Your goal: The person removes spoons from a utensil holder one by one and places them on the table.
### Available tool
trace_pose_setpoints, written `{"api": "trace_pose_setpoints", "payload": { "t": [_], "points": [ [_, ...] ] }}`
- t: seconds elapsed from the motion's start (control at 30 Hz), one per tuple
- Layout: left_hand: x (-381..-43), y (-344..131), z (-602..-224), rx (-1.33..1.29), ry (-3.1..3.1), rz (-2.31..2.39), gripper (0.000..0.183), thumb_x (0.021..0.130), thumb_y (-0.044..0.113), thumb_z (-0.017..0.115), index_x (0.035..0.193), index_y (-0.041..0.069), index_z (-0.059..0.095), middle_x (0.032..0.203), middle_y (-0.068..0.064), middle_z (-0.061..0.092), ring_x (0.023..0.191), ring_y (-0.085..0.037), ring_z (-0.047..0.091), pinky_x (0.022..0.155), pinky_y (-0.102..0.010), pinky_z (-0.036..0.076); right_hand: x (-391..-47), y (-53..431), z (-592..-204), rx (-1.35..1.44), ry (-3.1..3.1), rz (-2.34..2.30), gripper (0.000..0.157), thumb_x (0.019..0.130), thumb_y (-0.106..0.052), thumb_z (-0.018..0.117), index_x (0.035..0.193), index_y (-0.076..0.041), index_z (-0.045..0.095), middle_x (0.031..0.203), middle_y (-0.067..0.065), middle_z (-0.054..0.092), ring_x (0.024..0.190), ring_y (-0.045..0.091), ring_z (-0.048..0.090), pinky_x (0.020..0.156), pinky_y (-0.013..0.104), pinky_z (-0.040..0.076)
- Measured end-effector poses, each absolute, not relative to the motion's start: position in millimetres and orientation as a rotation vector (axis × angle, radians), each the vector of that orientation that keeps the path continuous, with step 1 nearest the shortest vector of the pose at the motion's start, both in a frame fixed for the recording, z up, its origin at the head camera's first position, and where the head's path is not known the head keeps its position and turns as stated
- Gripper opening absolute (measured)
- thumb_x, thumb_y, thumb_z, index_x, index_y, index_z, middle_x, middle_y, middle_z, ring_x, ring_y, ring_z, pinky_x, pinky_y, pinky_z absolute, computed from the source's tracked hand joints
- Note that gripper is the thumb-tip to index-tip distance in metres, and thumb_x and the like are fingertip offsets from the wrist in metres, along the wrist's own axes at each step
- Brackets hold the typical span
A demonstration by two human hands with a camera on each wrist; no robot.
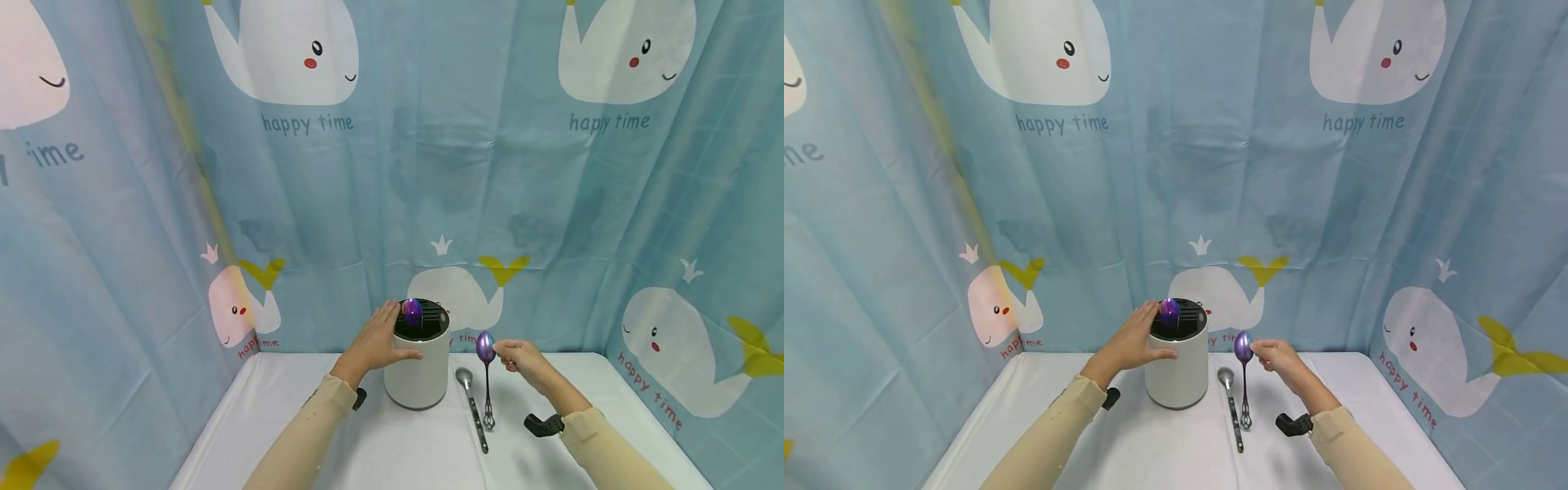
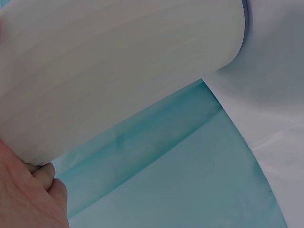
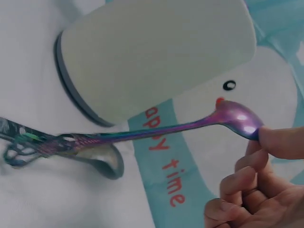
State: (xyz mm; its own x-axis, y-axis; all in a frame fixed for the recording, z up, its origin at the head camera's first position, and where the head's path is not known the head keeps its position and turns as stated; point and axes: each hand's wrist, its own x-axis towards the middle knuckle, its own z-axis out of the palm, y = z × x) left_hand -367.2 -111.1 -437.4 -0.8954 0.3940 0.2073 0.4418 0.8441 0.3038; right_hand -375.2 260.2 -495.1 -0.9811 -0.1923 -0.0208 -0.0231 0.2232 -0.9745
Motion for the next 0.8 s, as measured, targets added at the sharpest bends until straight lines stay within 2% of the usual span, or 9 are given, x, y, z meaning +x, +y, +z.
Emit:
{"api": "trace_pose_setpoints", "payload": {
  "t": [0.23, 0.8],
  "points": [
    [-367.3, -112.2, -437.4, -0.655, -2.891, -0.501, 0.128, 0.086, 0.079, 0.073, 0.173, 0.006, 0.015, 0.180, -0.012, 0.015, 0.167, -0.031, 0.009, 0.135, -0.048, 0.012, -383.7, 263.4, -509.0, -0.141, 2.284, -1.837, 0.029, 0.108, -0.018, 0.061, 0.081, -0.009, 0.057, 0.076, 0.001, 0.047, 0.071, 0.016, 0.043, 0.064, 0.027, 0.041],
    [-367.3, -112.2, -437.4, -0.657, -2.887, -0.499, 0.128, 0.085, 0.079, 0.073, 0.173, 0.005, 0.015, 0.180, -0.013, 0.015, 0.167, -0.032, 0.010, 0.135, -0.047, 0.013, -405.0, 265.2, -544.5, -0.026, 2.347, -1.713, 0.041, 0.110, -0.024, 0.060, 0.073, -0.012, 0.050, 0.072, 0.000, 0.045, 0.068, 0.015, 0.040, 0.065, 0.030, 0.037]
  ]
}}
